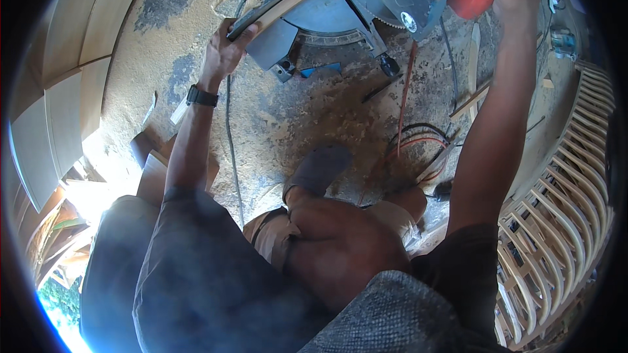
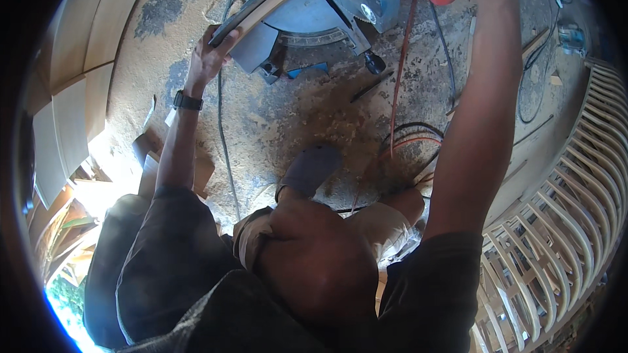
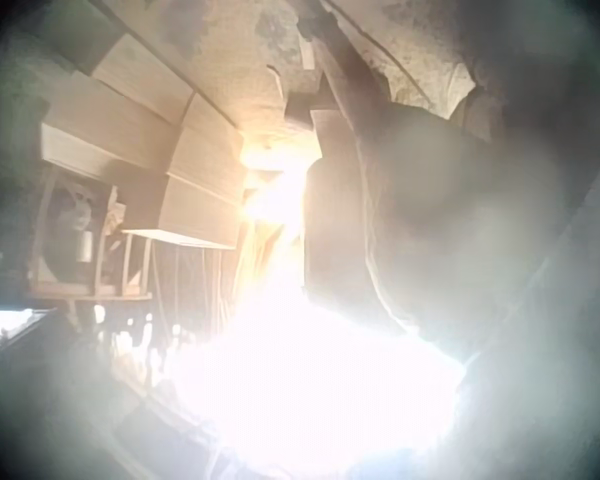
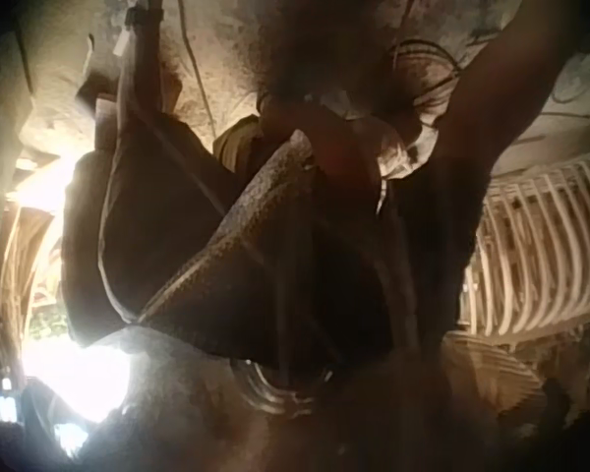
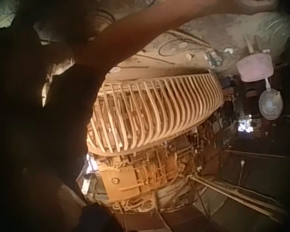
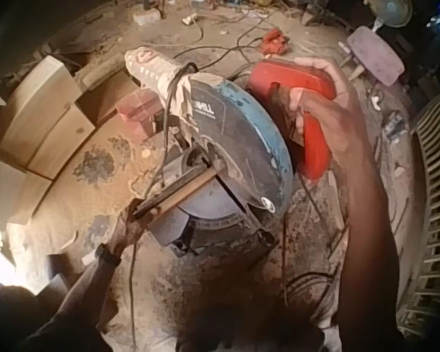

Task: The person measures a wooden slat using a ruler and a square, marks it with a pencil, and cuts it using a miter saw. Then the person sands a small wooden block by holding it against a handheld power sander.

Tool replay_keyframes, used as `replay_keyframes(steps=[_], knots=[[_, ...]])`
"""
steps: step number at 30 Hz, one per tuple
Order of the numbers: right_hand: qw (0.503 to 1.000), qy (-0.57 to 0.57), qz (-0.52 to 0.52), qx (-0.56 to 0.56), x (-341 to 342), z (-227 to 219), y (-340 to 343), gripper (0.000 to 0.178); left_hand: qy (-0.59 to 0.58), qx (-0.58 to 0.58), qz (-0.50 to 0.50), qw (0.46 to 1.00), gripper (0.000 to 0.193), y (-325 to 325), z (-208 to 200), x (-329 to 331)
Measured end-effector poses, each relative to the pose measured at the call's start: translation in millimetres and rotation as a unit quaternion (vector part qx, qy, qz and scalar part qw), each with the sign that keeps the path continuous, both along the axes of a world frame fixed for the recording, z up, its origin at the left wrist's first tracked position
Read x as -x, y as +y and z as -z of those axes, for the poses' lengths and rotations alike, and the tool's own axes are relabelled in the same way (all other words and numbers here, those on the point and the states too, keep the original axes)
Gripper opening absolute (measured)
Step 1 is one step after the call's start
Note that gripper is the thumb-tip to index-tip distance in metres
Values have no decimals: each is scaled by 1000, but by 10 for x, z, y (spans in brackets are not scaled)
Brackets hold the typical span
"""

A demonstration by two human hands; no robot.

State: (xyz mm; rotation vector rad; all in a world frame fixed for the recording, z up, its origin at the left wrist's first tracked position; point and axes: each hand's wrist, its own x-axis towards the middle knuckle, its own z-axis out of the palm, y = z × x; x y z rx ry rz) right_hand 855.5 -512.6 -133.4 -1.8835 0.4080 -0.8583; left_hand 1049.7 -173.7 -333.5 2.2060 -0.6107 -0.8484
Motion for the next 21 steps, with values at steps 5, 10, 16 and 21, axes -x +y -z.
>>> replay_keyframes(steps=[5, 10, 16, 21], knots=[[999, 18, -4, 29, -67, -111, 6, 38, 6, -3, -2, 1000, 66, 11, 31, 14], [998, 22, 2, 55, -37, -87, -50, 39, -3, -7, 13, 1000, 66, 3, -25, 1], [999, 15, 28, 40, 6, 9, -1, 42, 6, -8, 7, 1000, 67, 10, 48, -4], [1000, -7, -3, 28, 44, 25, -7, 43, -26, 6, 36, 999, 67, 64, 163, -44]])
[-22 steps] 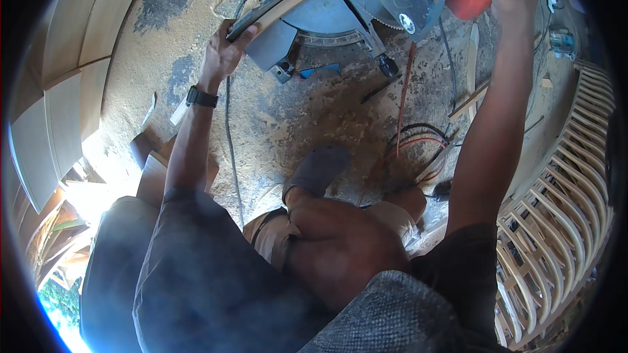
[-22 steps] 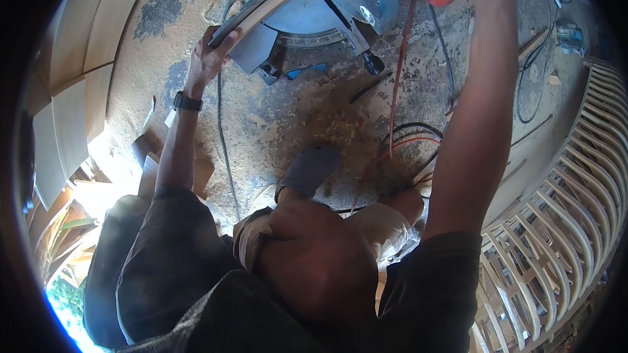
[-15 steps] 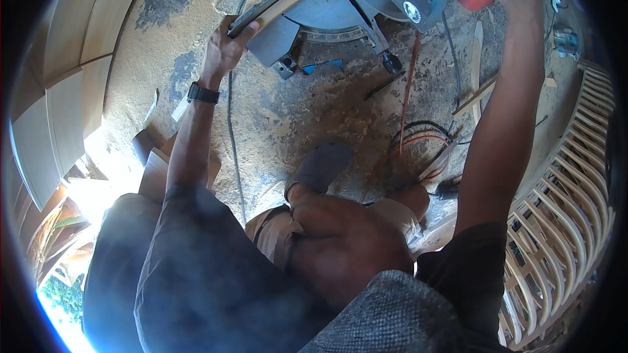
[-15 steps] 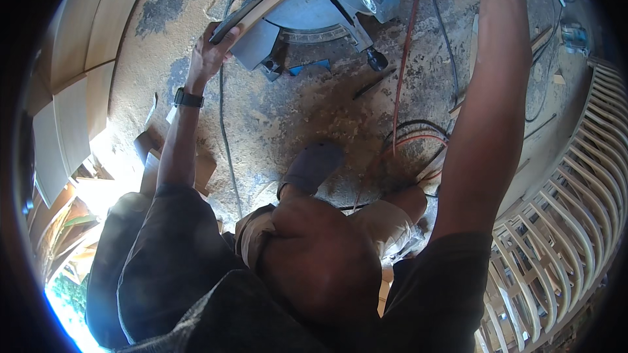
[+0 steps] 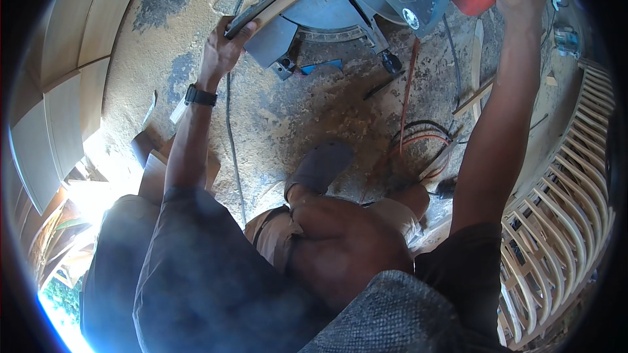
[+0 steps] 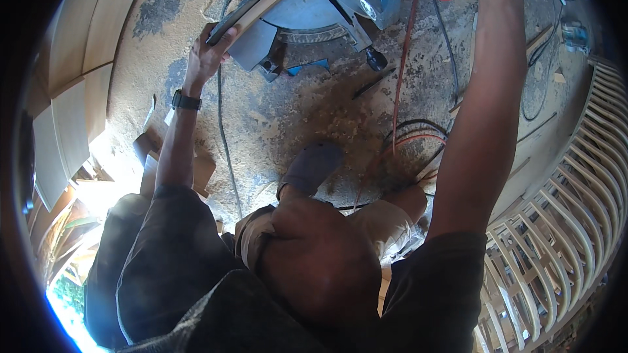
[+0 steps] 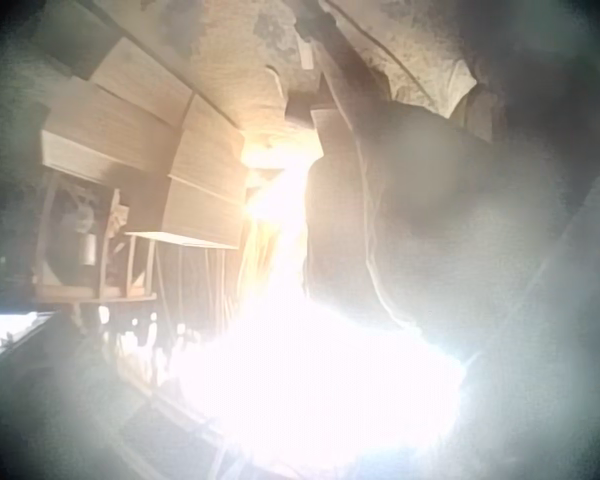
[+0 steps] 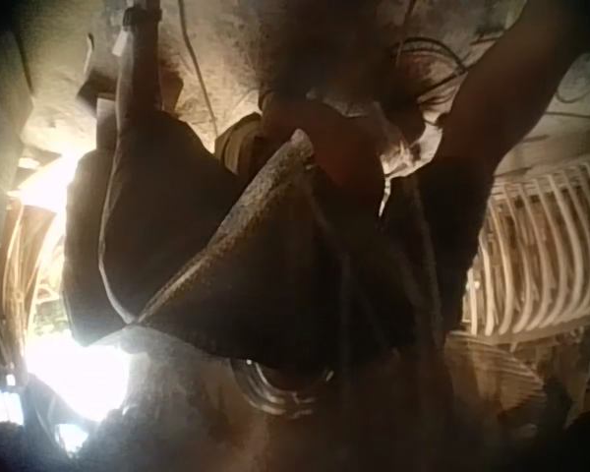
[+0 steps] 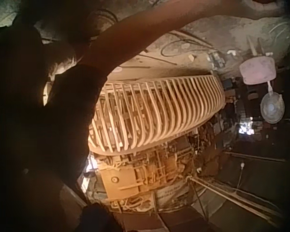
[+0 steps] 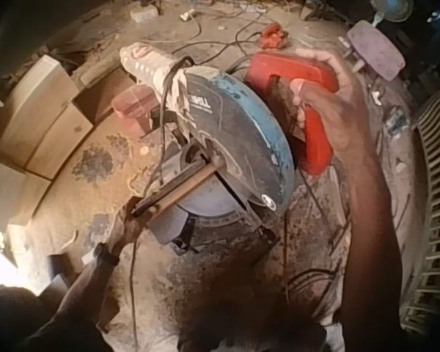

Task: The person measures a wooden slat using a ruler and a square, marks it with a pencil, and cuts it using a miter saw. Then the person sands a small wooden block by holding it against a handheld power sander.

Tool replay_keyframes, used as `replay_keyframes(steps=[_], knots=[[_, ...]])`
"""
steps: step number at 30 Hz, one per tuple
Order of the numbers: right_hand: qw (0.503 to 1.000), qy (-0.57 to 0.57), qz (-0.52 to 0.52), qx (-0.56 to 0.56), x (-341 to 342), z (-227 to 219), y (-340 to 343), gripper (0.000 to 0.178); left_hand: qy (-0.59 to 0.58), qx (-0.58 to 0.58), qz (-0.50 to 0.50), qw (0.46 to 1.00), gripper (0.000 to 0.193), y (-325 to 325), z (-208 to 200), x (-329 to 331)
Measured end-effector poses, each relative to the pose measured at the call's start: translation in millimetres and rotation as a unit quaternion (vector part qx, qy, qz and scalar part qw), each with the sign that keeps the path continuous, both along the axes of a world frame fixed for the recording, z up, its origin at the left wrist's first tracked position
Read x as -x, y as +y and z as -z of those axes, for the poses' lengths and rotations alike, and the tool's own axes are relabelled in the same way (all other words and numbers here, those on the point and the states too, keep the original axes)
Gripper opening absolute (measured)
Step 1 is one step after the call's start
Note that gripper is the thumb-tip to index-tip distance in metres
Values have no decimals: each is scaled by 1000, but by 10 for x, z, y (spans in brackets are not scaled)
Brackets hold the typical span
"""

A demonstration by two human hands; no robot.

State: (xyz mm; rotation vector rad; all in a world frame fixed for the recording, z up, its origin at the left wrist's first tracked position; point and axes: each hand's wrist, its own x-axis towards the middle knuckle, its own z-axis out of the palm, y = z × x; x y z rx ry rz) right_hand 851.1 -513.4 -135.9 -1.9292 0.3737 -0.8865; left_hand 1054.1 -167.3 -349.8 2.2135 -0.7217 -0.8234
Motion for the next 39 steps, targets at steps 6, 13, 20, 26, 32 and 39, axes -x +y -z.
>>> replay_keyframes(steps=[6, 13, 20, 26, 32, 39], knots=[[1000, 25, -9, 0, 27, -29, -61, 44, 20, 10, -8, 1000, 66, -18, -39, 7], [999, 0, 37, 26, 21, 90, -66, 43, 10, -2, -9, 1000, 63, -55, -67, 27], [1000, 5, 15, 0, 12, 26, 32, 40, 10, 4, -6, 1000, 63, -28, -90, 26], [1000, -11, -8, 8, 17, 63, -38, 40, 13, 3, -3, 1000, 61, -31, -94, 28], [998, 46, 18, 33, 34, 13, -110, 39, 33, -19, -13, 999, 60, -66, -134, 14], [1000, -18, 2, 24, 48, 112, -37, 39, -30, 15, 49, 998, 62, -2, -59, -9]])
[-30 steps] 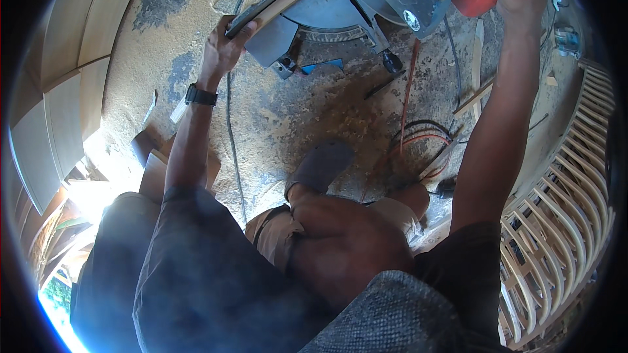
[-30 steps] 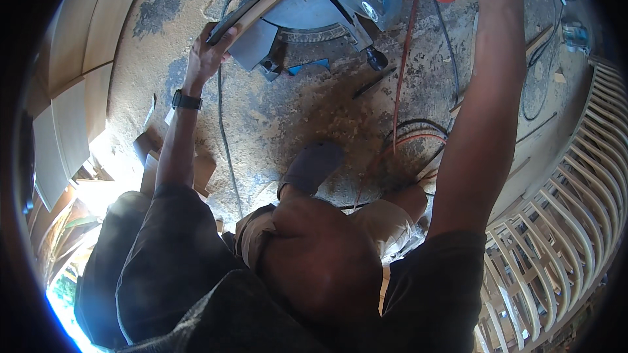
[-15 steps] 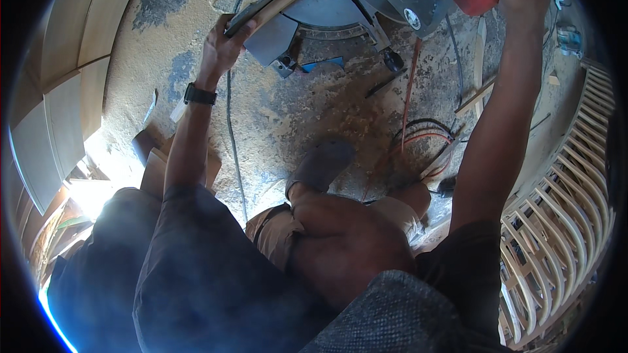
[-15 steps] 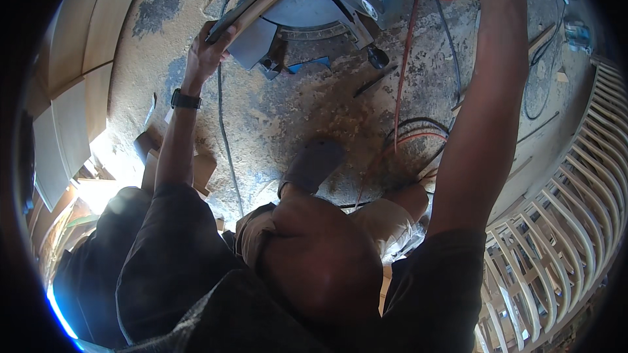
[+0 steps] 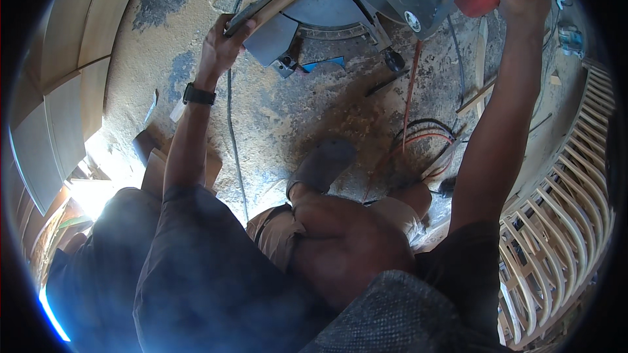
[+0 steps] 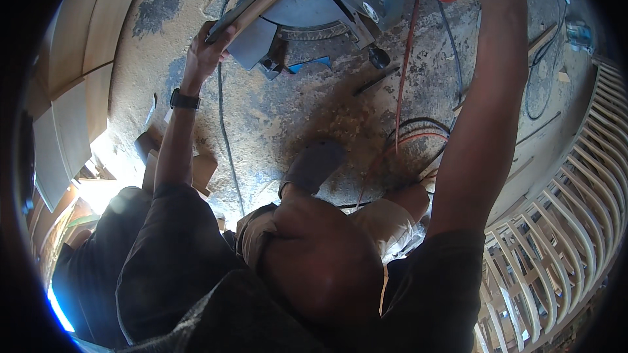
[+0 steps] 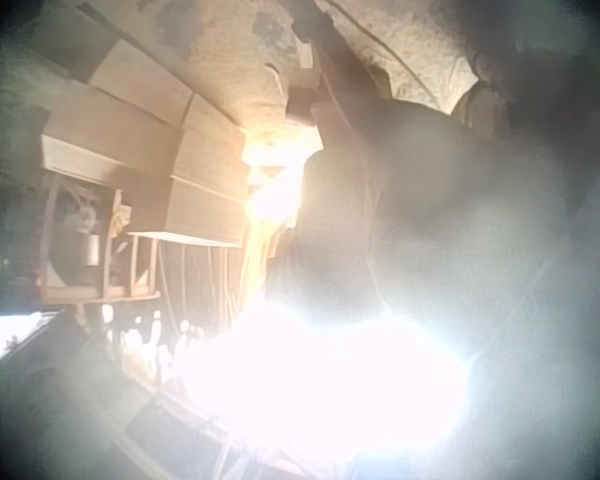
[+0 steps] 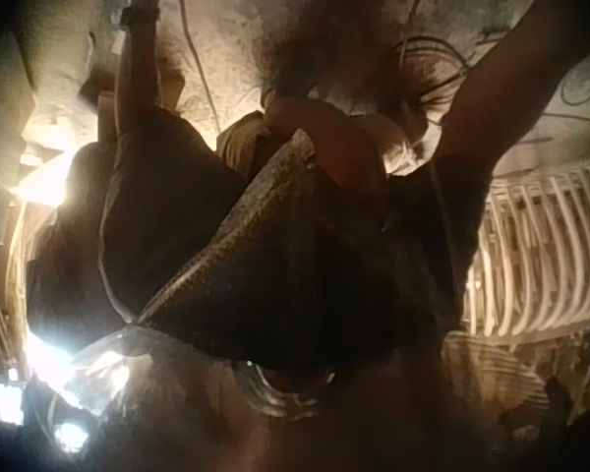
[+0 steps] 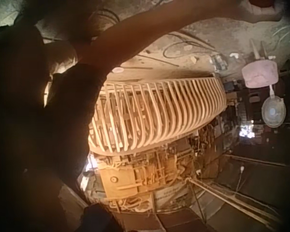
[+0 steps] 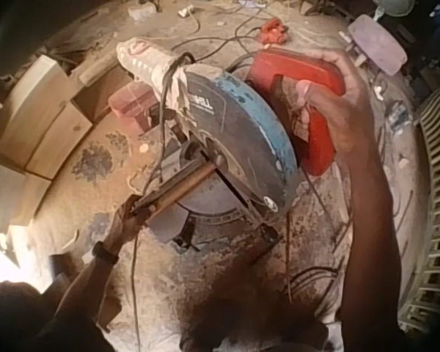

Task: The person measures a wooden slat using a ruler and a square, marks it with a pencil, and cuts it using a miter saw. Then the person sands a small wooden block by holding it against a handheld power sander.

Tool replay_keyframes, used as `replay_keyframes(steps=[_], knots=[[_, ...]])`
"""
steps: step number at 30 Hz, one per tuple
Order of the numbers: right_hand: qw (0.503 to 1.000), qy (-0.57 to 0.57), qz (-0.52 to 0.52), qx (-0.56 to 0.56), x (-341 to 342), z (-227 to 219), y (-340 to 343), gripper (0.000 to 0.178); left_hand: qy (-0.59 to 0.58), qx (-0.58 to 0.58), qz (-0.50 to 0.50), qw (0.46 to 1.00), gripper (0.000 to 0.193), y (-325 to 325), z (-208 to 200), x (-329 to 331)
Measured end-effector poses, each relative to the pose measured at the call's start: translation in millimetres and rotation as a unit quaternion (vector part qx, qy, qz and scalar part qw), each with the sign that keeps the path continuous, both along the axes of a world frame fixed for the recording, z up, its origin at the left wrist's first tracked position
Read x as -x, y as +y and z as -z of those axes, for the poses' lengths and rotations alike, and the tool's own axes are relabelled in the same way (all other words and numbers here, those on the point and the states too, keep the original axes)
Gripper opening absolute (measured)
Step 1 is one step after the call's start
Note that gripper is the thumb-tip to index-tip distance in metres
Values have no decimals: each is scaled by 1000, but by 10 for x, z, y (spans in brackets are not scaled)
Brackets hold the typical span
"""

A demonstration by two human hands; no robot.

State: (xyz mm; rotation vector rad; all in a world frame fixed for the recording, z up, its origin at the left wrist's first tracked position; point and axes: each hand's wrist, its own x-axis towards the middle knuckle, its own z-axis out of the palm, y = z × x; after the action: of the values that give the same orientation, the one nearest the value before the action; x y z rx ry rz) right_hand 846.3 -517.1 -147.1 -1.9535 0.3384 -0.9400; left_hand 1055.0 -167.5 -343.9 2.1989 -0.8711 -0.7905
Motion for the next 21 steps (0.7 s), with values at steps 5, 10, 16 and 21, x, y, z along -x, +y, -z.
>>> replay_keyframes(steps=[5, 10, 16, 21], knots=[[1000, -1, 12, 5, 28, 67, -4, 40, 46, -24, -47, 998, 65, -48, -45, 15], [999, -21, -2, -34, 68, 114, 13, 39, 78, -19, -64, 995, 67, -88, -132, 36], [998, -11, 29, -48, 116, 155, 78, 38, 76, -18, -51, 996, 62, -69, -163, 22], [998, -14, 18, -64, 180, 189, 60, 38, 75, -20, -40, 996, 62, -68, -137, 3]])
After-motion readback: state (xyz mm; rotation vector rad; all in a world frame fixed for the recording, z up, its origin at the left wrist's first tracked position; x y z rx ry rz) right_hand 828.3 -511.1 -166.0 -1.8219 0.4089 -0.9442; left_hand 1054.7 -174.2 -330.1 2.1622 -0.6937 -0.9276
